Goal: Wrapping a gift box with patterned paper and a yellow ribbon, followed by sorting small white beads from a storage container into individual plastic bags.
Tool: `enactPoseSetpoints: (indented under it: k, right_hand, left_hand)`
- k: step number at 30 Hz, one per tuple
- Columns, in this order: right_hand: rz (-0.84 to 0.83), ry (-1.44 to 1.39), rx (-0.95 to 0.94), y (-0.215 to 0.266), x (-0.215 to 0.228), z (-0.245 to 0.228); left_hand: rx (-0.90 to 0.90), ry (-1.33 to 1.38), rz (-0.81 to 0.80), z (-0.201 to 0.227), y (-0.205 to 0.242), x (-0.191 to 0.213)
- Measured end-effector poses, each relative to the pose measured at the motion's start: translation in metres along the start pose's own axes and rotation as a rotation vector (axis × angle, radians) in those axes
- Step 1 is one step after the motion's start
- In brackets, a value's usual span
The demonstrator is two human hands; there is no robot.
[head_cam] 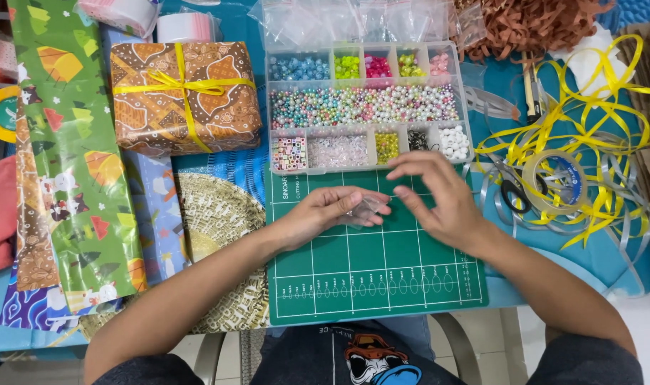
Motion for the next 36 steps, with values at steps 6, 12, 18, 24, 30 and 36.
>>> enactPoseSetpoints:
  k: [6, 12, 18, 24, 30, 36]
  right_hand:
    - [-0.069, 0.241, -0.037, -0.029, 0.075, 0.017]
    - [-0.382, 0.510, -0.111, -0.024, 0.087, 0.030]
    - [-0.440, 0.636, -0.146, -0.011, 0.067, 0.035]
    - [-0.390, 0.458, -0.243, -0.016, 0.073, 0.048]
    - [-0.255, 0.397, -0.189, -0.019, 0.068, 0.048]
    - [-0.142, 0.362, -0.241, -0.019, 0.066, 0.045]
  left_hand:
    - [0.036, 0.000, -0.075, 0.003, -0.010, -0.001]
    - [0.058, 0.075, -0.230, -0.008, -0.030, -0.007]
    - [0.074, 0.154, -0.217, -0.003, -0.031, -0.004]
    - [0.095, 0.145, -0.223, -0.004, -0.033, -0.003]
    - [0.061, 0.127, -0.164, -0.005, -0.031, -0.009]
    - [0.031, 0.102, -0.095, -0.006, -0.030, -0.012]
Point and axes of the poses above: each hand's wrist, its own y-axis away from the middle knuckle, its own x-axis out of the back of the hand, z = x × y, the point moved 2 cm from there along -y, towards the middle knuckle, and after that the axes turned 3 degrees about z, right-handed, at the moved point
